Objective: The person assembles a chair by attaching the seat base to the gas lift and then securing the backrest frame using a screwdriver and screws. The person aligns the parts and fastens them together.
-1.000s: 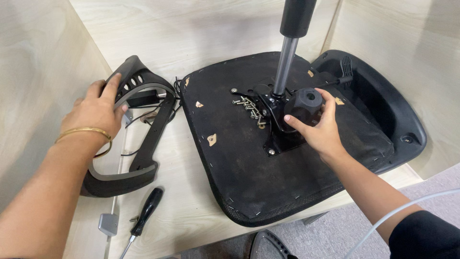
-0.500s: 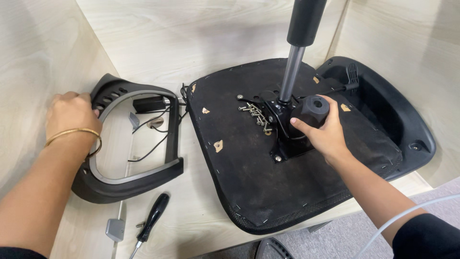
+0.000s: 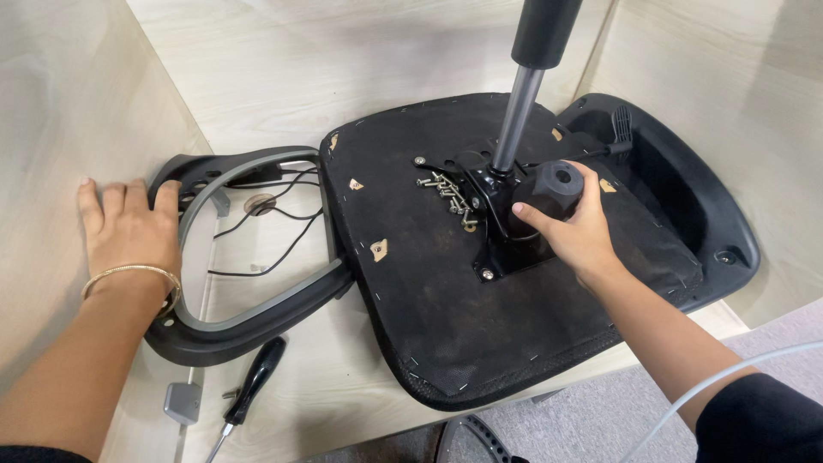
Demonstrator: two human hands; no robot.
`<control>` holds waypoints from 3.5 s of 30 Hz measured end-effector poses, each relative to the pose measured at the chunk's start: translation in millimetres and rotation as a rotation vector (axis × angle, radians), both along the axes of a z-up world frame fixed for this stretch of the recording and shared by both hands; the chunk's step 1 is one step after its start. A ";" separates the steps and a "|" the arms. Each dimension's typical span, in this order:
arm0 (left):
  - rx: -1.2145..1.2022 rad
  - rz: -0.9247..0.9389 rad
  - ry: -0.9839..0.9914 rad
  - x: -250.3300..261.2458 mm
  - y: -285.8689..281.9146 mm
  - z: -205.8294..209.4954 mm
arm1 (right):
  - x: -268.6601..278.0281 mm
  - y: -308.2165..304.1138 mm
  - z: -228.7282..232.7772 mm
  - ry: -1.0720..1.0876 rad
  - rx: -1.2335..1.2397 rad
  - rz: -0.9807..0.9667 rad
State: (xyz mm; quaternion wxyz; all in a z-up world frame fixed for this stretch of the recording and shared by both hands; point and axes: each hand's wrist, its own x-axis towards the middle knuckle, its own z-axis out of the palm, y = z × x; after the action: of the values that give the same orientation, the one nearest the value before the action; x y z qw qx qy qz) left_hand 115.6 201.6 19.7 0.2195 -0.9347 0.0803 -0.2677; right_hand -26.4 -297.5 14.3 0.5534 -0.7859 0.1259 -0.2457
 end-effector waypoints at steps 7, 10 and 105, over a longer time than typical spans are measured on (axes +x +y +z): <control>-0.366 -0.138 0.014 -10.1 -57.9 2.8 | -2.9 2.7 -16.4 -0.053 0.011 -0.016; -0.750 -0.375 0.137 -35.9 -113.4 -13.6 | -11.2 3.0 -30.3 0.008 0.010 -0.066; -1.657 -0.316 0.677 36.1 -469.1 86.0 | -12.3 -235.3 -74.7 0.953 -0.407 -0.165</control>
State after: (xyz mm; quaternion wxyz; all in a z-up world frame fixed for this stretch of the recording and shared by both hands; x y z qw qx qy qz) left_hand 151.8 -267.5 105.6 -0.5975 -0.8000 0.0496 0.0222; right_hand -38.7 -532.8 -60.4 0.2496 -0.8896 0.3748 0.0767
